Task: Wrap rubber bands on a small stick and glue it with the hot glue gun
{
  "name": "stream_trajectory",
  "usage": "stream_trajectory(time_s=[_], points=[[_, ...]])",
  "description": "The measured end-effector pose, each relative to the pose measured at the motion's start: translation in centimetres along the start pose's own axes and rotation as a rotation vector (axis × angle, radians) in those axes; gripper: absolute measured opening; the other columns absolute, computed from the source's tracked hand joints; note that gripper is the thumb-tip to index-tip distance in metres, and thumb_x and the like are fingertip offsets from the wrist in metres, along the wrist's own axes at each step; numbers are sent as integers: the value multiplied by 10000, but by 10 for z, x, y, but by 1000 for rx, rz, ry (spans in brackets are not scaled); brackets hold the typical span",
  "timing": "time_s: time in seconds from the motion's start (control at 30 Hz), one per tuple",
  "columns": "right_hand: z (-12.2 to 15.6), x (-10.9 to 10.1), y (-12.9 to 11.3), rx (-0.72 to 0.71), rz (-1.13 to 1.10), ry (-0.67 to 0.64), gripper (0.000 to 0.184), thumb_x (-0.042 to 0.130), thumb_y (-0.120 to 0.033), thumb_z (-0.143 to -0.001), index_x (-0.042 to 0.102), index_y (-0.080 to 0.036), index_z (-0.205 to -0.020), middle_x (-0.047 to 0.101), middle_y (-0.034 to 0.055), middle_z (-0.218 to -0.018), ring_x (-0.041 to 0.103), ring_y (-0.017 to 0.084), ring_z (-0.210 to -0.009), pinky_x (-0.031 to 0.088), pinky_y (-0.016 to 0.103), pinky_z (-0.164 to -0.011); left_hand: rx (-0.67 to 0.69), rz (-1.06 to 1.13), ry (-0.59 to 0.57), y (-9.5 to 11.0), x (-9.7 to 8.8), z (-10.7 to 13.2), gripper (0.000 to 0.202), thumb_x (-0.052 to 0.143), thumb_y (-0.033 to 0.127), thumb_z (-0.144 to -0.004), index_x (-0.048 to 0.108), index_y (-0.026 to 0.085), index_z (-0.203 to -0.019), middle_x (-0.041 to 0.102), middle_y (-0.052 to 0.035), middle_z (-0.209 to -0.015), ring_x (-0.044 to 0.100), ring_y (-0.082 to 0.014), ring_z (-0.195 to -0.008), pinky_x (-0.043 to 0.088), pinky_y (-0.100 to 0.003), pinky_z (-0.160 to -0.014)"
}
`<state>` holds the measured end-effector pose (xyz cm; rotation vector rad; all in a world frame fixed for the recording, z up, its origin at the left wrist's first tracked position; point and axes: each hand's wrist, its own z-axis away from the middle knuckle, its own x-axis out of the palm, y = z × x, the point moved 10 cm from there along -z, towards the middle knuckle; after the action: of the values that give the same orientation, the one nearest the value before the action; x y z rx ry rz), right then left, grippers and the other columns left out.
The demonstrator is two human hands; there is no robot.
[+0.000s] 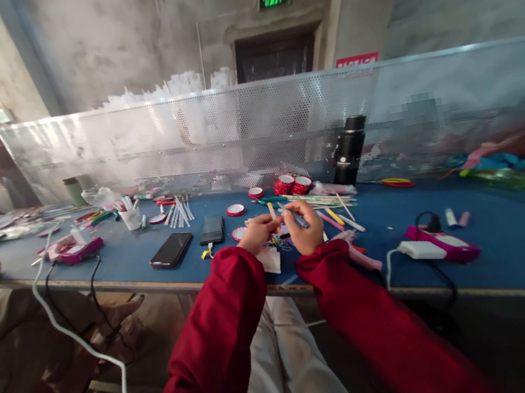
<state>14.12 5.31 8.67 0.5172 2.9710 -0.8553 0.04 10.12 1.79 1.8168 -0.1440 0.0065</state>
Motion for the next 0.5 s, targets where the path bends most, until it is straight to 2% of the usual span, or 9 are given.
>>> stream_trajectory(time_s=[0.2,0.37,0.5], points=[[-3,-7,1,-48,95,88,212,602,-369,-879,681,-222,-1010,735,85,-976,678,243,-866,551,405,-851,6,-87,12,4,-1,-1,476,799,579,-689,657,127,-737,526,30,-589,416,-61,-525,264,-221,-505],[-3,-6,9,-7,114,99,217,617,-386,-858,660,-221,-993,722,67,-883,670,232,-768,554,382,-761,-6,-64,-15,4,4,-1,445,763,561,-750,659,129,-755,562,18,-599,430,-63,-516,290,-219,-514],[-3,-4,15,7,112,86,191,602,-382,-861,648,-221,-954,718,61,-840,677,238,-751,547,378,-735,-19,-85,7,3,4,-1,426,747,549,-779,651,135,-738,565,12,-593,444,-68,-511,307,-223,-519]])
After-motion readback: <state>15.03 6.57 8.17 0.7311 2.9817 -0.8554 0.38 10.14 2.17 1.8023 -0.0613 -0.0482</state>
